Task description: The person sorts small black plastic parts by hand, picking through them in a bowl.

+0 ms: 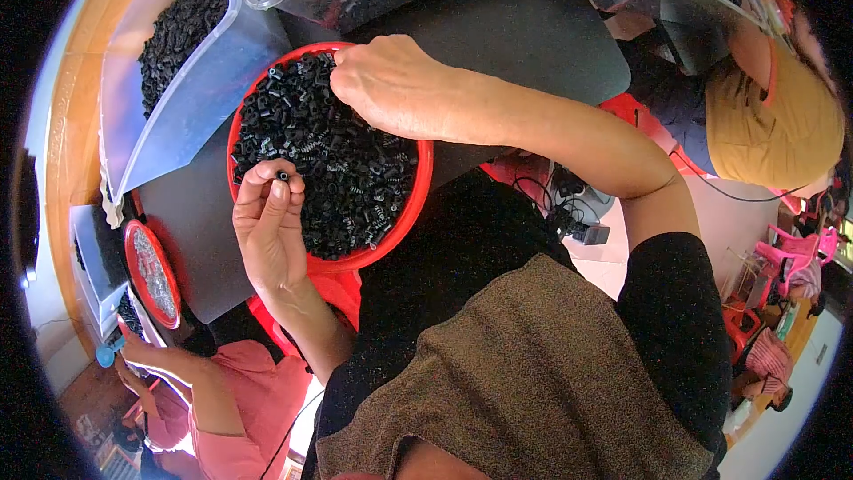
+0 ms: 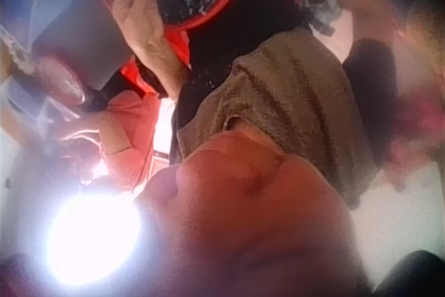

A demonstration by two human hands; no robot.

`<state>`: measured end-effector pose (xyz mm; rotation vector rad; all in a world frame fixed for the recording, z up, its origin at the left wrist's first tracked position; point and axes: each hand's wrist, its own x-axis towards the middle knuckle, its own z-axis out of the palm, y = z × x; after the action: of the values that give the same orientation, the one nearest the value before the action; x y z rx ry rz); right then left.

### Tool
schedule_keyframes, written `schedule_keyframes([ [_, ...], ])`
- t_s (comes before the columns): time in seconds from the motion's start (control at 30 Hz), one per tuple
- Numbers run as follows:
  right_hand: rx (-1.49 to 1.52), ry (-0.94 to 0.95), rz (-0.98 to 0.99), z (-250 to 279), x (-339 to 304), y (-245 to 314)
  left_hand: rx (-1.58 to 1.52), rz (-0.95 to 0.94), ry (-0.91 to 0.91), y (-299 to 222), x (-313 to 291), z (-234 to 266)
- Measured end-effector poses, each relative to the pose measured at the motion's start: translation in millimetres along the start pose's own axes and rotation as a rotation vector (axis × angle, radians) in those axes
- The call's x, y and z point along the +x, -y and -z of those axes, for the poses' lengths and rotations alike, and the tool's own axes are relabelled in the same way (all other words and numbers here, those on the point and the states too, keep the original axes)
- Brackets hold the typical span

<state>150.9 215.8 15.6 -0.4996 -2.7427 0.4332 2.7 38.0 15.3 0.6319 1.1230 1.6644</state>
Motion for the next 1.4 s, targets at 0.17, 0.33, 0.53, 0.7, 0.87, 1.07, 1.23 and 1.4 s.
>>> schedule_keyframes([
  [0.17,0.519,-0.013,-0.141,18.8,1.8,7.4,-0.087,0.025,-0.052,-1.4,1.1,-7.1],
  [0.33,0.975,-0.015,-0.304,34.1,3.6,17.7,-0.088,0.029,-0.040,1.8,5.0,-13.3],
  [0.53,0.947,-0.074,-0.144,21.3,-0.9,32.4,-0.004,0.008,-0.099,0.2,6.4,-15.8],
  [0.7,0.837,-0.154,0.018,14.2,-2.6,38.0,0.060,-0.041,-0.128,4.2,5.2,-16.6],
  [0.87,0.808,-0.120,-0.077,19.3,-4.0,48.3,0.108,-0.082,-0.139,2.2,4.2,-20.6],
  [1.07,0.803,-0.103,-0.053,17.0,-5.6,48.9,0.197,-0.111,-0.166,1.9,2.3,-19.8],
  [1.23,0.806,-0.101,-0.055,15.8,-7.3,48.4,0.265,-0.056,-0.085,2.0,2.2,-17.2],
  [1.4,0.824,-0.071,-0.070,17.0,-9.2,44.2,0.254,-0.064,-0.066,3.2,2.2,-18.5],
])
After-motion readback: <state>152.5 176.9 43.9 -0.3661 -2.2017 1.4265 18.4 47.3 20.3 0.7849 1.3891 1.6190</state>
